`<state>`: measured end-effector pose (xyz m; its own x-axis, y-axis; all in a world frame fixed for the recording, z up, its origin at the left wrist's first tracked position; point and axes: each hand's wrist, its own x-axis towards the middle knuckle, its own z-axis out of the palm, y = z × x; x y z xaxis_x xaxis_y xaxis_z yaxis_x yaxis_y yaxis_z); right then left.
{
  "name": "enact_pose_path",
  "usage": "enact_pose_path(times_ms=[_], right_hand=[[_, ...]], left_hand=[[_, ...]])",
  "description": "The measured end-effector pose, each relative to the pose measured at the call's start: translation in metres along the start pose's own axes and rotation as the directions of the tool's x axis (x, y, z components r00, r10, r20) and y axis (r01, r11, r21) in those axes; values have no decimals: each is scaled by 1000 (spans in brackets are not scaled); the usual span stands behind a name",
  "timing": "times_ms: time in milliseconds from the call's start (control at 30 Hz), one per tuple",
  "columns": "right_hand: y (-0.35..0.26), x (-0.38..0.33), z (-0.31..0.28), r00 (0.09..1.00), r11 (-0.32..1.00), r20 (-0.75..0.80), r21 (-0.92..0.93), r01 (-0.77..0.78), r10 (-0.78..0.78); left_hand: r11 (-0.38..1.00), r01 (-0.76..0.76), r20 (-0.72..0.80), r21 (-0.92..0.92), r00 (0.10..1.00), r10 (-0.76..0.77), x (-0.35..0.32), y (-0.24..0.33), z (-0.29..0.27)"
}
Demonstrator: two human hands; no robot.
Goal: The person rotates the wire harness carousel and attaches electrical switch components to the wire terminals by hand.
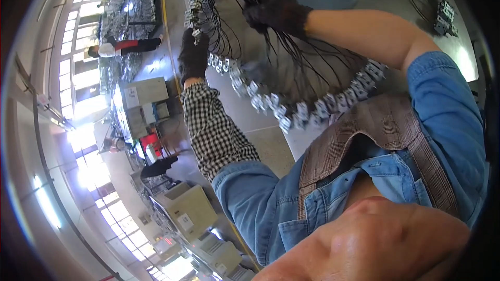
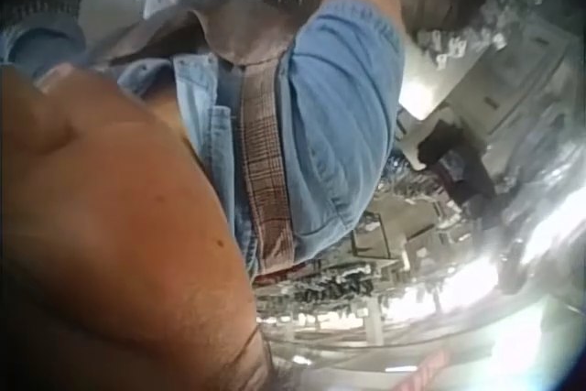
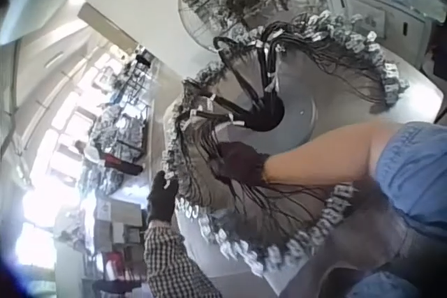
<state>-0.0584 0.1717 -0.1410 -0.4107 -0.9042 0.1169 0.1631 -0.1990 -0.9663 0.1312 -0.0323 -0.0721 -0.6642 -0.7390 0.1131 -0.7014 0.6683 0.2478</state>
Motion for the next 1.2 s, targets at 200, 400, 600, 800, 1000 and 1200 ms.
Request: enact_pose_path(times_ms=[200,400,600,800,1000,1200], right_hand=[[44,59,4,904,906,-162,93,414,-396],[74,120,-48,947,681,47,-684,262,-318],[-118,-34,-176,874,500,450,-808,311,183],[-165,-177,-442,892,232,432,-862,452,-131],[-50,-228,-495,893,-102,449,-888,449,26],[-54,-217,-482,796,7,598,-799,601,-99]], left_hand=[[978,-101,-93,-181,992,85,-86,29,-1],[920,-222,-33,-323,974,223,-114,148,17],[876,-480,16,-47,876,481,-86,116,75],[942,-126,-125,311,977,172,-75,173,65],[822,-541,-68,-179,840,538,-135,408,163],[896,-239,193,-376,925,327,-168,519,235]])
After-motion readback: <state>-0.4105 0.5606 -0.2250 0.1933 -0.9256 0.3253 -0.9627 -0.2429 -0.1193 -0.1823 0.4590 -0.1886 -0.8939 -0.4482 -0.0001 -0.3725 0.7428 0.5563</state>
